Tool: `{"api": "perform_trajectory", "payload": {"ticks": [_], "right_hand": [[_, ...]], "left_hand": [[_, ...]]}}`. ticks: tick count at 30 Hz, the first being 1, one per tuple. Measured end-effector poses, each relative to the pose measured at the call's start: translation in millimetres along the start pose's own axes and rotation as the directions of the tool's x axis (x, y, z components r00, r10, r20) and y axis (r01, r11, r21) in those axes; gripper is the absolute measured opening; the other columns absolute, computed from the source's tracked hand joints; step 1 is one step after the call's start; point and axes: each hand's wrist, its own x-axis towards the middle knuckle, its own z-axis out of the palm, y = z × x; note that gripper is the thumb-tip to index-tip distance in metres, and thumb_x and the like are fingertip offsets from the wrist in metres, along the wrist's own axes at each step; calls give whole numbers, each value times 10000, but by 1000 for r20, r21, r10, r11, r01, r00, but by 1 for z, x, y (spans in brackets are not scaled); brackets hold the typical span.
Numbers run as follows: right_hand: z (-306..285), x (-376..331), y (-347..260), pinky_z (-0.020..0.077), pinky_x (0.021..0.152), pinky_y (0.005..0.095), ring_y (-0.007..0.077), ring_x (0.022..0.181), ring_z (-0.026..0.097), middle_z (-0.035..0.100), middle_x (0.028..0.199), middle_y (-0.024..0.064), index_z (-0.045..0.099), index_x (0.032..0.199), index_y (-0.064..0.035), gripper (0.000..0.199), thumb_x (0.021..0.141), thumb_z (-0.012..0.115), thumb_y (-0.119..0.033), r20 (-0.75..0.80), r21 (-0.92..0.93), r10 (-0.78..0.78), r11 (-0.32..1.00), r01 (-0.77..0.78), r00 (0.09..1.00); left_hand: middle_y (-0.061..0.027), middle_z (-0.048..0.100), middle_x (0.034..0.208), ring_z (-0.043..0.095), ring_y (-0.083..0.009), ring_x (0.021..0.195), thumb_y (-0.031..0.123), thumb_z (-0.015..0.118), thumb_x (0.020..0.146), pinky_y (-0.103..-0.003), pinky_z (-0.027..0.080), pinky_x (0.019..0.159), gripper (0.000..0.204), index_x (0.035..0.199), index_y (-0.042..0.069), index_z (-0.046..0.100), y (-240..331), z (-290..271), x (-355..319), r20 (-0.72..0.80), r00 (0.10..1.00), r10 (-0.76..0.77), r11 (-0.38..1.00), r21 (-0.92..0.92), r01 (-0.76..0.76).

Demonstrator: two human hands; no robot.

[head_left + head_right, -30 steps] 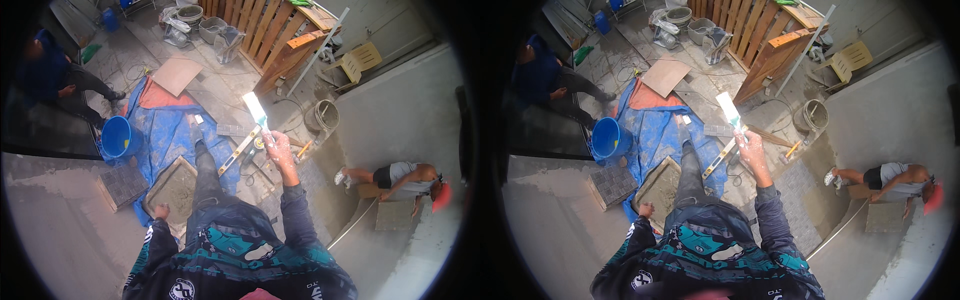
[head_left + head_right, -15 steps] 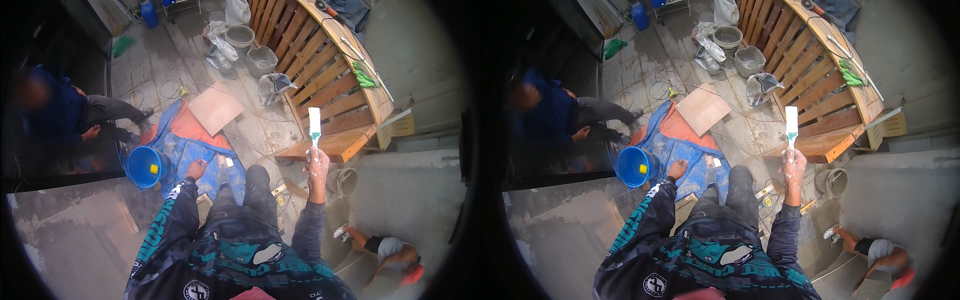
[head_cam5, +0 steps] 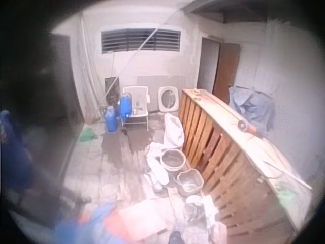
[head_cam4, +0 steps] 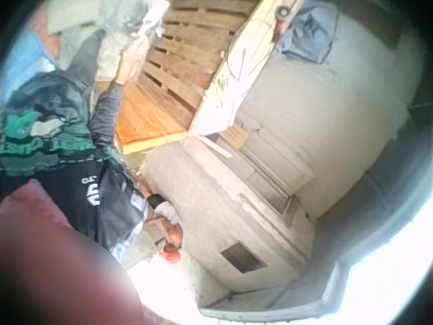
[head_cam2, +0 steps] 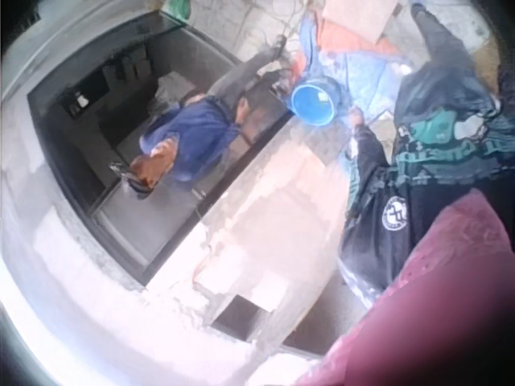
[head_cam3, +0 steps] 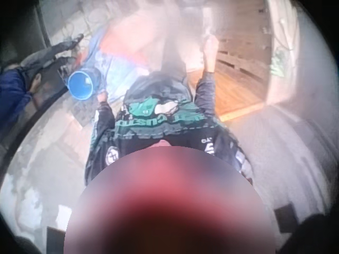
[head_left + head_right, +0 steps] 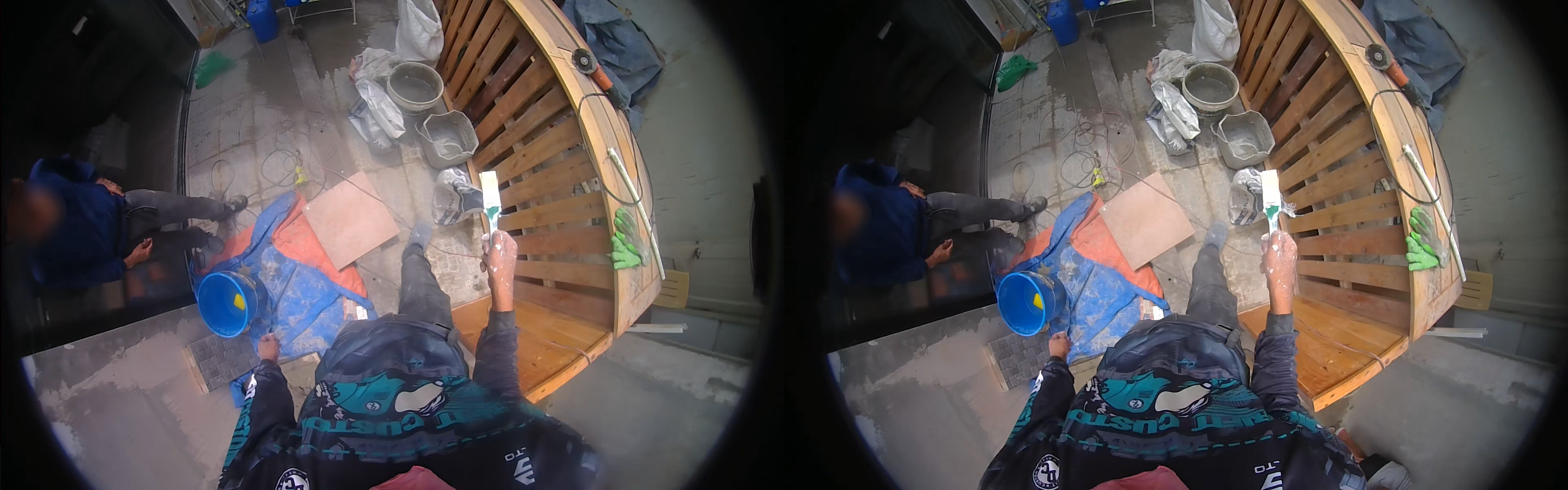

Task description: The person paints interior walls and ceiling using a paint roller and a paintbrush. They move between rooms, dip the roller into a paint bucket, and apply paint to walls and ceiling surfaces. The person also uses a paintbrush for edges and corners.

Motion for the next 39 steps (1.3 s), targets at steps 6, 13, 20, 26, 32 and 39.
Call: {"api": "perform_trajectory", "payload": {"ticks": [6, 13, 20, 26, 32, 39], "right_hand": [[42, 216, -143, 462, 709, 471, 440, 756, 567, 581, 816, 242, 585, 902, 41, 262, 994, 496, -189, 317, -110, -282, 937, 331, 906], [123, 386, -221, 469, 684, 445, 373, 713, 588, 586, 780, 218, 608, 914, 42, 273, 996, 500, -195, 308, -57, -427, 884, 464, 850], [180, 495, -248, 456, 638, 365, 210, 641, 556, 570, 715, 119, 615, 896, 32, 252, 997, 497, -167, 315, -12, -367, 920, 391, 875], [256, 614, -305, 400, 562, 311, 123, 593, 483, 523, 667, 39, 623, 861, 13, 294, 1013, 470, -186, 201, 63, -246, 969, 238, 948], [393, 758, -357, 359, 509, 274, 87, 551, 458, 506, 644, 4, 636, 858, 4, 307, 1013, 451, -186, 145, 84, -49, 996, 37, 988], [493, 819, -445, 362, 423, 305, 106, 472, 438, 519, 645, 33, 578, 785, -4, 322, 1005, 465, -210, 157, 122, -173, 980, 154, 972]], "left_hand": [[-164, 621, 1047, 581, -407, 972, 415, 457, 899, -528, 473, 741, 342, 1084, 160, 591, -5, 30, -137, 226, 893, -389, 855, -274, 441], [-142, 725, 882, 688, -292, 700, 201, 609, 953, -410, 516, 590, 228, 1127, 60, 648, 136, 223, -144, 55, 990, -133, 979, -149, 140], [-142, 726, 804, 693, -209, 696, 212, 630, 940, -364, 550, 638, 223, 941, -4, 685, 283, 299, 22, 140, 990, 20, 997, -83, -8], [-196, 732, 940, 698, -402, 923, 408, 605, 893, -492, 546, 831, 401, 944, 24, 711, 453, 218, 273, 197, 954, 225, 789, 537, -297], [-170, 654, 690, 665, -304, 702, 292, 540, 986, -426, 507, 689, 360, 790, 9, 644, 838, 164, 384, -164, 872, 461, 884, 172, -435], [-254, 700, 844, 677, -443, 839, 400, 575, 974, -488, 517, 777, 436, 891, -12, 690, 1005, 109, 403, -176, 949, 262, 923, 331, -194]]}}
